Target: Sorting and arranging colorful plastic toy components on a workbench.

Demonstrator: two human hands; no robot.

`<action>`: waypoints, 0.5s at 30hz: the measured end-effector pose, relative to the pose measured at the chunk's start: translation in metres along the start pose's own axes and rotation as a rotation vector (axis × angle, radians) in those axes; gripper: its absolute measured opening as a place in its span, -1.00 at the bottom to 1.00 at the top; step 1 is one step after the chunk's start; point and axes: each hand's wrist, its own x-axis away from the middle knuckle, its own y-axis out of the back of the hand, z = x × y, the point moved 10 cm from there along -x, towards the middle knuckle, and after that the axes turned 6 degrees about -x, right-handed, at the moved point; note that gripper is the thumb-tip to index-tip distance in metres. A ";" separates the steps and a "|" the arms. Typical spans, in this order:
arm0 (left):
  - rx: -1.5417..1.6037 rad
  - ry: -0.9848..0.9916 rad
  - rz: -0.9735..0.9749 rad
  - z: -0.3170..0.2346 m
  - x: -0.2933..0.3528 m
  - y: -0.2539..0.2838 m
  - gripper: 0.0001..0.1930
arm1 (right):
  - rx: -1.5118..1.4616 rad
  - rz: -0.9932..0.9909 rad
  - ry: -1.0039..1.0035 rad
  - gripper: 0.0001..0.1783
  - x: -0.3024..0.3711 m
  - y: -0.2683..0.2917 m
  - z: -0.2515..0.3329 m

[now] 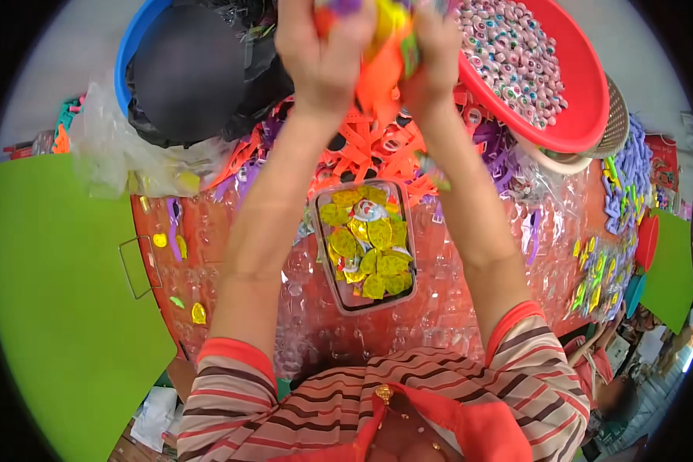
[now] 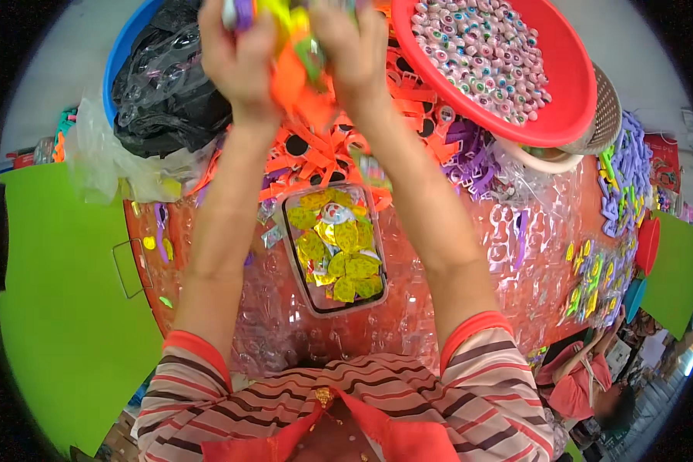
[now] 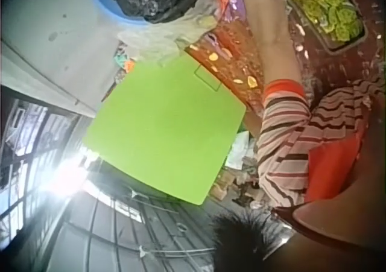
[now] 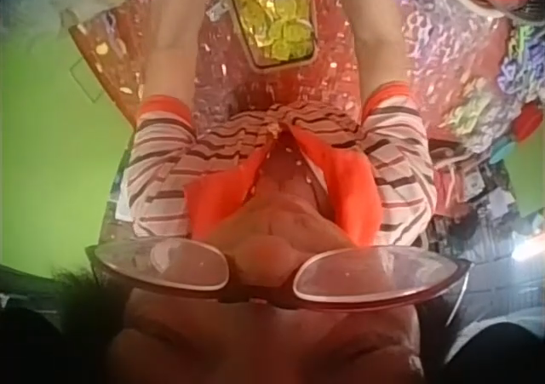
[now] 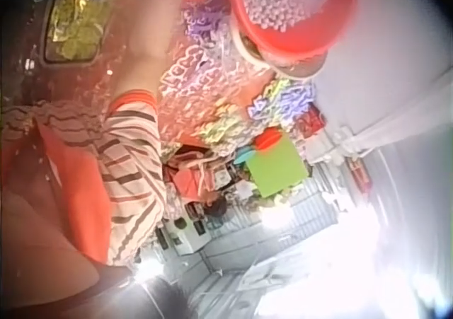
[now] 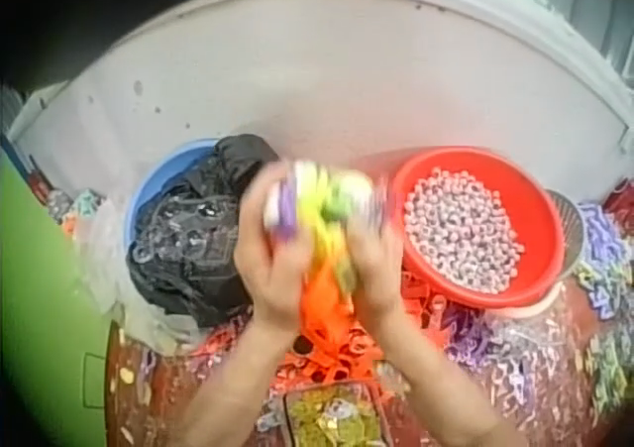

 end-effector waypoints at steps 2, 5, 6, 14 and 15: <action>-0.150 0.008 0.011 -0.003 0.047 0.027 -0.50 | 0.426 0.104 0.487 -0.66 0.068 -0.059 0.062; -0.191 0.021 0.172 -0.022 0.110 0.043 -0.43 | -0.082 0.219 -0.246 -0.23 0.127 -0.056 0.032; -0.234 0.060 0.213 -0.028 0.129 0.045 -0.43 | -0.032 0.287 -0.200 -0.22 0.148 -0.044 0.032; -0.228 0.209 0.780 -0.067 0.268 0.067 -0.09 | 0.450 0.742 -0.172 -0.02 0.257 -0.031 0.035; -0.271 0.242 0.840 -0.075 0.274 0.072 -0.05 | 0.522 0.796 -0.181 0.02 0.264 -0.031 0.038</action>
